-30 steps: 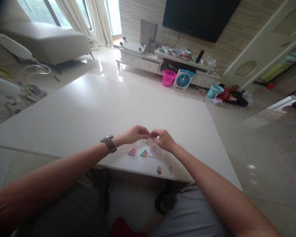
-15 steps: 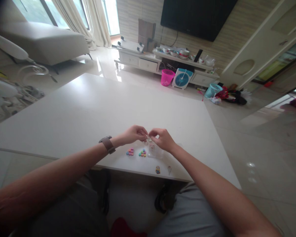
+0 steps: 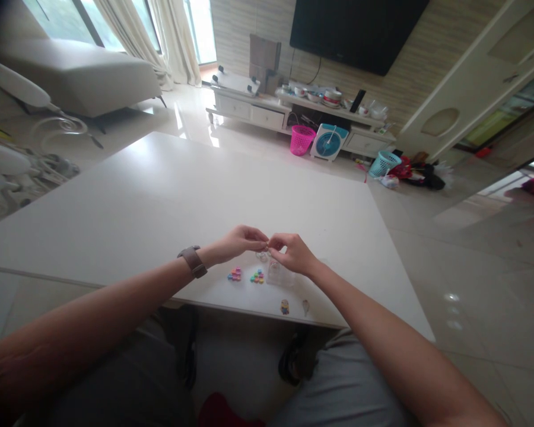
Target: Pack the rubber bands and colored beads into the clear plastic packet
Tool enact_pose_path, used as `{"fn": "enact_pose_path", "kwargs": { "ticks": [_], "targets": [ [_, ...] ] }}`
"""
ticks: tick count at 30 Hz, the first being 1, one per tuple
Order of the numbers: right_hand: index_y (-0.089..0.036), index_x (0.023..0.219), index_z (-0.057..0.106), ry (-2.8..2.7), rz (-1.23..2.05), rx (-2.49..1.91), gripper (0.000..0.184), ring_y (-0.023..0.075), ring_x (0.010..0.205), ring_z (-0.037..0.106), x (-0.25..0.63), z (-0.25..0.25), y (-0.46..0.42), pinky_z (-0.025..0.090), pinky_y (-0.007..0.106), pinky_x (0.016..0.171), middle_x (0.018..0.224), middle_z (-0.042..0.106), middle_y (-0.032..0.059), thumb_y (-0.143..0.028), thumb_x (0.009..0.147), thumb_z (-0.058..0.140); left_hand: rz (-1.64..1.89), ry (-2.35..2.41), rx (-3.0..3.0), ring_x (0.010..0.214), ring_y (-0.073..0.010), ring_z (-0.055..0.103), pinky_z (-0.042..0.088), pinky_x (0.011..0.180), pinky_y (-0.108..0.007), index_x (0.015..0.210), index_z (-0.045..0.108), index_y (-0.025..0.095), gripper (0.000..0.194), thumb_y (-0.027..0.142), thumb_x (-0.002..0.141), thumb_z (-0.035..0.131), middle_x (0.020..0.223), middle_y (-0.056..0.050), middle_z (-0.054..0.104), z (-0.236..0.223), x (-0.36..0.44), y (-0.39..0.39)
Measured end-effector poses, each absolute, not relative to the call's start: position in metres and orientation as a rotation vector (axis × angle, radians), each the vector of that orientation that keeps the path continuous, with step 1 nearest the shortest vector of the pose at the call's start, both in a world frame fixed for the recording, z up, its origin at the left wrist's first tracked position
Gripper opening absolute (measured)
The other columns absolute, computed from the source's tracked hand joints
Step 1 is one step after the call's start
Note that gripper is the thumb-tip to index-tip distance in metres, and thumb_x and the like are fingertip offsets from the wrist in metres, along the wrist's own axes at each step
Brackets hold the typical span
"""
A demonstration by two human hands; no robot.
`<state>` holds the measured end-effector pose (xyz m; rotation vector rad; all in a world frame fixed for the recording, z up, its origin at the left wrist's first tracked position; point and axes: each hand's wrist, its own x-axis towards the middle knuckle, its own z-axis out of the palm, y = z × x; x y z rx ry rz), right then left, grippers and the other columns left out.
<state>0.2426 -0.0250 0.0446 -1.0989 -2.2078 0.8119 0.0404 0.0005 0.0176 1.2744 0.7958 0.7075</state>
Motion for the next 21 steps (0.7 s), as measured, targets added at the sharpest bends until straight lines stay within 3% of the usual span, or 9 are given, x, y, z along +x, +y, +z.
{"fn": "enact_pose_path", "kwargs": {
  "ticks": [8, 12, 16, 21],
  "targets": [
    [-0.019, 0.086, 0.072, -2.198, 0.831, -1.091, 0.013, 0.0149, 0.072, 0.066, 0.243, 0.043, -0.024, 0.053, 0.027, 0.069, 0.081, 0.073, 0.0023, -0.018, 0.081, 0.059, 0.753, 0.785, 1.361, 0.072, -0.0146, 0.067, 0.052, 0.069, -0.027, 0.088, 0.07, 0.01, 0.024, 0.026, 0.072, 0.078, 0.079, -0.009, 0.073, 0.008, 0.042, 0.005],
    [-0.019, 0.084, 0.066, -2.067, 0.886, -1.134, 0.006, 0.0147, 0.069, 0.065, 0.242, 0.041, -0.024, 0.053, 0.027, 0.066, 0.077, 0.071, 0.0016, -0.024, 0.081, 0.065, 0.746, 0.788, 1.348, 0.072, -0.0152, 0.068, 0.053, 0.068, -0.028, 0.093, 0.067, 0.011, 0.027, 0.024, 0.072, 0.078, 0.078, -0.008, 0.073, 0.01, 0.042, 0.003],
    [-0.019, 0.083, 0.064, -1.978, 0.942, -1.165, 0.014, 0.0153, 0.069, 0.065, 0.244, 0.038, -0.021, 0.053, 0.028, 0.066, 0.076, 0.07, 0.0021, -0.03, 0.078, 0.071, 0.735, 0.789, 1.373, 0.073, -0.0159, 0.068, 0.054, 0.068, -0.029, 0.094, 0.065, 0.012, 0.028, 0.024, 0.072, 0.077, 0.079, -0.009, 0.073, 0.007, 0.042, 0.002],
    [-0.017, 0.078, 0.07, -2.168, 0.966, -1.219, 0.008, 0.0134, 0.065, 0.063, 0.252, 0.038, -0.017, 0.05, 0.025, 0.063, 0.07, 0.07, 0.0013, -0.024, 0.078, 0.066, 0.671, 0.942, 1.553, 0.073, -0.0159, 0.068, 0.053, 0.064, -0.026, 0.093, 0.064, 0.014, 0.023, 0.02, 0.072, 0.071, 0.084, -0.008, 0.074, 0.005, 0.038, 0.007]
  ]
}}
